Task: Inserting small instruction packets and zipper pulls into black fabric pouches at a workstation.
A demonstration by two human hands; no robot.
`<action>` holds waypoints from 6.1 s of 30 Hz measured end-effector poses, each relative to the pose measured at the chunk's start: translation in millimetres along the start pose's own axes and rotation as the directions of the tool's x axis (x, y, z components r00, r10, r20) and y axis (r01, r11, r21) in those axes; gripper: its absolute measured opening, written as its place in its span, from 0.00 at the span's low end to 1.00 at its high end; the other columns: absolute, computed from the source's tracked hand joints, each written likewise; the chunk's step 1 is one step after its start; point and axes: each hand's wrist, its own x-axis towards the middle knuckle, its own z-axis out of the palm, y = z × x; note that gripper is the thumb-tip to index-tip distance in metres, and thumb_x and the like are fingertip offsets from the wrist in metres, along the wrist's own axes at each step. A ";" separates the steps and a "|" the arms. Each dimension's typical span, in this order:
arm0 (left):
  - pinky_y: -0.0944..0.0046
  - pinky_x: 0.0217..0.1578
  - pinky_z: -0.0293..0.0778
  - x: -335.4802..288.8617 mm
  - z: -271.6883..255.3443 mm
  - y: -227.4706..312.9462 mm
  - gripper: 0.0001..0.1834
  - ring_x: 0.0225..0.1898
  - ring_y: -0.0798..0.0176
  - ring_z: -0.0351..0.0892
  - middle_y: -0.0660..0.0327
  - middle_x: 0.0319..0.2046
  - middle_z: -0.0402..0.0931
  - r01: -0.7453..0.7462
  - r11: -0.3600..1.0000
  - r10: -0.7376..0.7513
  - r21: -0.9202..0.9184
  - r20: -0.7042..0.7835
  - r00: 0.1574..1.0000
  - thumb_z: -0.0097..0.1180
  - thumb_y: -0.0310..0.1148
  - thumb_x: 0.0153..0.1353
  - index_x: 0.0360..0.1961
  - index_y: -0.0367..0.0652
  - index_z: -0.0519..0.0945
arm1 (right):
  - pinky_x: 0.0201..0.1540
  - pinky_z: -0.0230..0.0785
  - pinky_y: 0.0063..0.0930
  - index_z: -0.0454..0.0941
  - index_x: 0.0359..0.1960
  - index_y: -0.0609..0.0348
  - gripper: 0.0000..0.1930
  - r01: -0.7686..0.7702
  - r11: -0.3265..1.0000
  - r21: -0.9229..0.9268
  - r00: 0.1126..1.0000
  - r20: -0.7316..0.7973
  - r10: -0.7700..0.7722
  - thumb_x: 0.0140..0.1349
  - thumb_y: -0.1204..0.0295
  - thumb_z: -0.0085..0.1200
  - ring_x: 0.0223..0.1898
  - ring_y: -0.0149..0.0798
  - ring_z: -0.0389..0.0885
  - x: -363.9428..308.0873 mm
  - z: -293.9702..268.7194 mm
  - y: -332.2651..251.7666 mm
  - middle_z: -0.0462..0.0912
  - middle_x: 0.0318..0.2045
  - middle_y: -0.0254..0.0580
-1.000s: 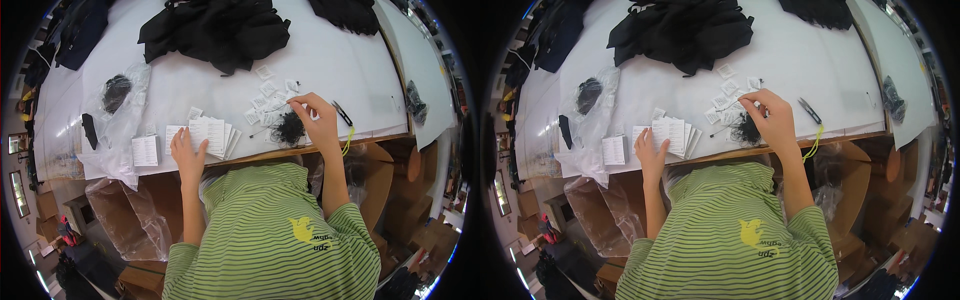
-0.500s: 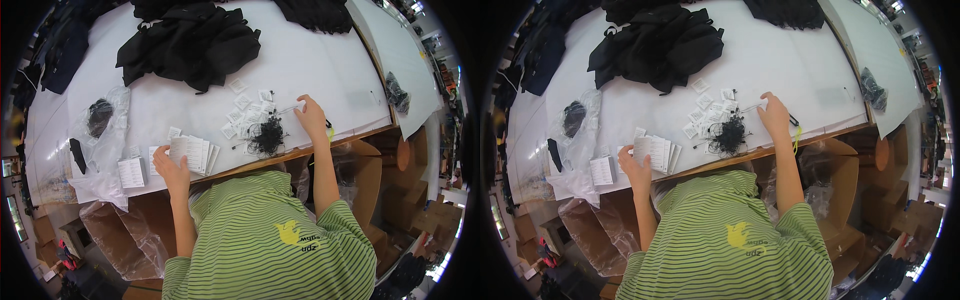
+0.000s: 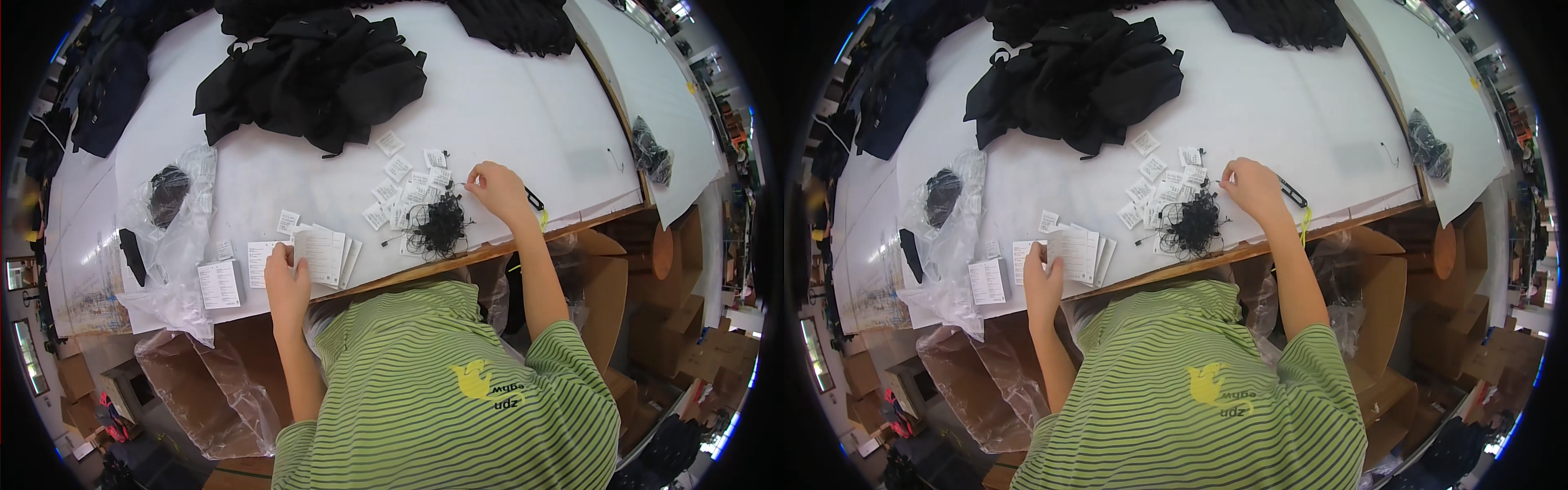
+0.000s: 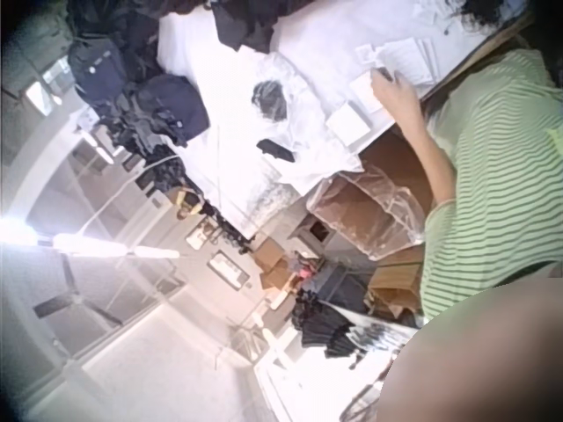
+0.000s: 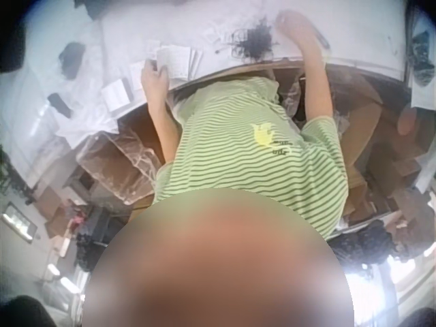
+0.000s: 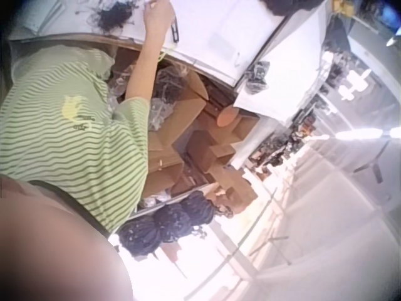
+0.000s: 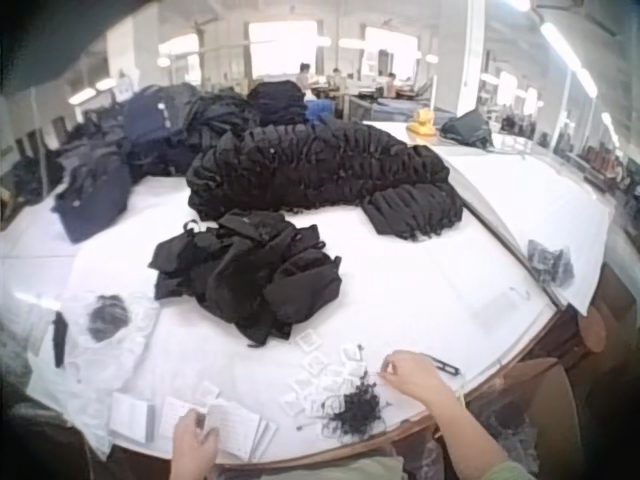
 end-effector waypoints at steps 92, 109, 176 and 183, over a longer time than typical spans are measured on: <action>0.69 0.42 0.71 194.4 -0.7 80.9 0.25 0.41 0.66 0.76 0.56 0.44 0.76 -0.068 0.865 0.250 -0.498 0.309 0.918 0.64 0.35 0.51 0.50 0.36 0.76 | 0.25 0.50 0.13 0.78 0.37 0.60 0.06 -0.179 0.216 0.960 0.957 0.221 -0.190 0.65 0.71 0.52 0.23 0.15 0.59 -96.4 -20.9 -124.4 0.75 0.24 0.23; 0.51 0.61 0.52 85.0 114.6 89.3 0.12 0.64 0.49 0.55 0.60 0.62 0.62 -0.775 0.629 0.776 0.068 0.008 0.630 0.59 0.29 0.49 0.38 0.48 0.78 | 0.25 0.47 0.13 0.78 0.35 0.61 0.06 -0.079 0.293 0.953 0.994 0.096 -0.045 0.64 0.71 0.53 0.23 0.15 0.57 -103.0 -12.5 -107.4 0.70 0.21 0.21; 0.75 0.19 0.45 -45.2 0.0 105.8 0.03 0.17 0.81 0.48 0.76 0.13 0.54 0.008 0.714 0.100 -0.701 0.113 0.989 0.61 0.25 0.54 0.30 0.39 0.79 | 0.35 0.72 0.19 0.78 0.31 0.64 0.05 -0.121 0.005 0.993 0.984 0.120 -0.133 0.59 0.75 0.59 0.31 0.27 0.81 -83.3 -0.3 -133.9 0.84 0.31 0.44; 0.74 0.19 0.41 -45.1 -1.1 105.0 0.04 0.17 0.81 0.46 0.76 0.14 0.52 -0.005 0.763 0.127 -0.647 0.143 0.982 0.62 0.22 0.52 0.29 0.38 0.80 | 0.28 0.62 0.17 0.81 0.26 0.62 0.06 0.058 0.354 0.934 0.987 0.001 -0.163 0.52 0.75 0.65 0.24 0.22 0.72 -83.4 -7.3 -130.9 0.78 0.21 0.30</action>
